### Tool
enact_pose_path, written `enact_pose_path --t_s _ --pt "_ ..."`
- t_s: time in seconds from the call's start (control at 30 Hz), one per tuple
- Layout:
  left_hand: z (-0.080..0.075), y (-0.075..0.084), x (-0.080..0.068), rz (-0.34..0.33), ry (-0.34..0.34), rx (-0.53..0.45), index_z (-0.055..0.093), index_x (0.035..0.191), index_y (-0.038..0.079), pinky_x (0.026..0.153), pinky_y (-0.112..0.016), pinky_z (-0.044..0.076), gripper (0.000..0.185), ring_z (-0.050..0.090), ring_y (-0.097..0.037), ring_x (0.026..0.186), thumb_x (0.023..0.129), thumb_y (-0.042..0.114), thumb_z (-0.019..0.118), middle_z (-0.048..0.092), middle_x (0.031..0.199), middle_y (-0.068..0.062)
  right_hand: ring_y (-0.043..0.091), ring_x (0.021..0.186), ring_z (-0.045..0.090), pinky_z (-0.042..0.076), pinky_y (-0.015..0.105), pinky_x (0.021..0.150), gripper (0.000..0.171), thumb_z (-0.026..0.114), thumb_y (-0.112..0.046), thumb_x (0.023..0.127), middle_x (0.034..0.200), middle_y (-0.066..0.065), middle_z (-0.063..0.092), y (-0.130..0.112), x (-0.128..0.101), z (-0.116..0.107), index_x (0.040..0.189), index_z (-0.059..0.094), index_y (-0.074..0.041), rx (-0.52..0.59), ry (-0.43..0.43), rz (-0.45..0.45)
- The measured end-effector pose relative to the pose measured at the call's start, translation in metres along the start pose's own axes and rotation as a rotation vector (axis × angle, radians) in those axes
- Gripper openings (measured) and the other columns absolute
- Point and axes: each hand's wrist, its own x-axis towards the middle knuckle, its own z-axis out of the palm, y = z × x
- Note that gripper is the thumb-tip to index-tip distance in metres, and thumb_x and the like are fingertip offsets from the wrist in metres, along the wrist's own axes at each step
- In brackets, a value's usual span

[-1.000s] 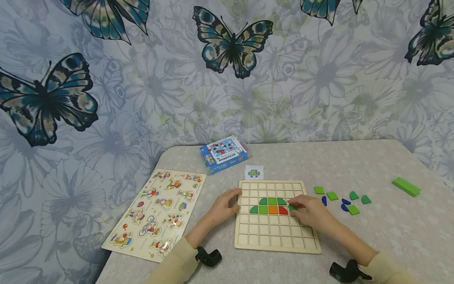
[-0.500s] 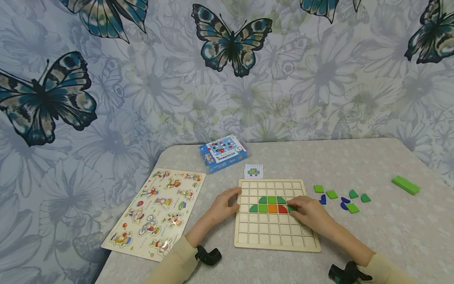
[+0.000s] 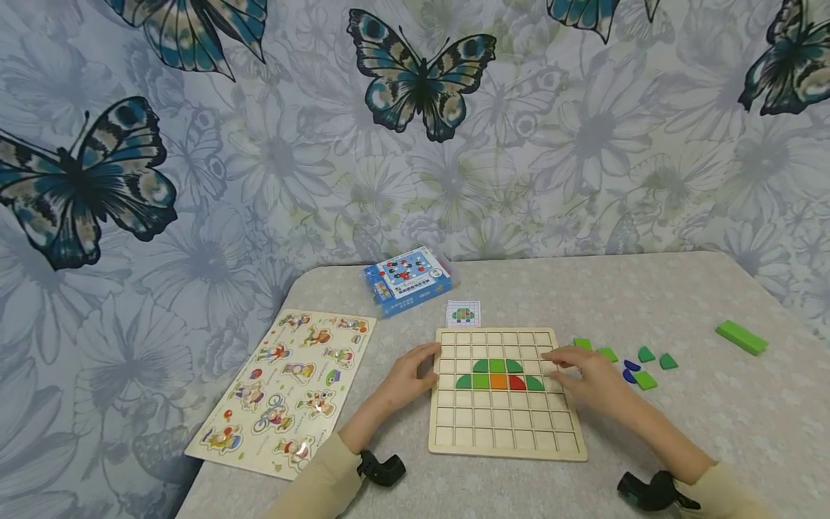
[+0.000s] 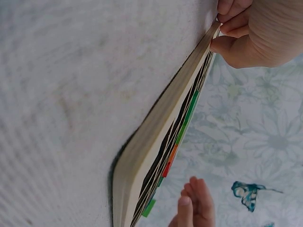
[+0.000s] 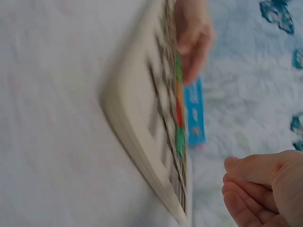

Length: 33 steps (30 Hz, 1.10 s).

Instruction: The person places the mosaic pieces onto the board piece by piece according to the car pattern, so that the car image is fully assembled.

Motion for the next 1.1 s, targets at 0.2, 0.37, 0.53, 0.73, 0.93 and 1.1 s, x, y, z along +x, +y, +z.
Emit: enact_pose_path --t_s 0.2,0.37,0.53,0.73,0.93,1.1 --pt "0.0 -0.001 -0.001 -0.008 0.002 -0.01 0.044 0.139 -0.001 0.107 -0.046 0.03 0.056 0.035 -0.03 0.133 0.087 0.006 0.061 0.042 0.142 -0.015 0.034 0.083 0.064 0.054 0.046 0.065 0.032 0.074 0.0 0.077 0.102 0.018 0.067 0.048 -0.014 -0.051 0.109 0.067 0.003 -0.159 0.117 0.027" --pt "0.0 -0.002 -0.003 -0.014 -0.002 -0.006 0.044 0.139 -0.001 0.107 -0.045 0.031 0.055 0.035 -0.03 0.132 0.087 0.007 0.061 0.043 0.141 -0.015 0.043 0.089 0.061 0.053 0.048 0.065 0.032 0.071 0.0 0.08 0.106 0.026 0.063 0.089 -0.034 -0.078 0.11 0.064 0.008 -0.19 0.072 0.158" --pt "0.001 -0.001 -0.002 -0.01 0.003 -0.015 0.044 0.139 0.0 0.107 -0.045 0.031 0.055 0.035 -0.03 0.133 0.087 0.007 0.061 0.043 0.142 -0.014 0.044 0.089 0.061 0.052 0.05 0.068 0.035 0.072 -0.009 0.081 0.107 0.028 0.062 0.103 -0.041 -0.081 0.111 0.064 0.009 -0.181 0.011 0.212" --pt "0.002 0.0 0.0 -0.004 0.007 -0.025 0.044 0.139 0.0 0.107 -0.044 0.031 0.055 0.036 -0.029 0.132 0.087 0.007 0.061 0.043 0.141 -0.014 0.033 0.077 0.064 0.052 0.047 0.064 0.033 0.078 -0.008 0.075 0.092 0.02 0.067 0.111 -0.041 -0.069 0.102 0.068 0.008 -0.279 0.055 0.184" --pt "0.001 -0.001 0.0 -0.015 0.0 -0.011 0.044 0.14 0.0 0.107 -0.044 0.031 0.055 0.035 -0.028 0.133 0.087 0.007 0.06 0.043 0.142 -0.013 0.038 0.08 0.063 0.051 0.051 0.066 0.033 0.076 -0.001 0.074 0.097 0.025 0.065 0.114 -0.043 -0.066 0.104 0.066 0.009 -0.277 0.081 0.162" --pt "0.0 0.001 0.0 -0.015 -0.003 -0.014 0.043 0.14 0.0 0.107 -0.044 0.03 0.056 0.034 -0.029 0.133 0.088 0.008 0.06 0.042 0.142 -0.014 0.038 0.079 0.063 0.052 0.051 0.066 0.034 0.076 0.0 0.073 0.096 0.025 0.065 0.115 -0.043 -0.067 0.103 0.066 0.01 -0.285 0.073 0.159"
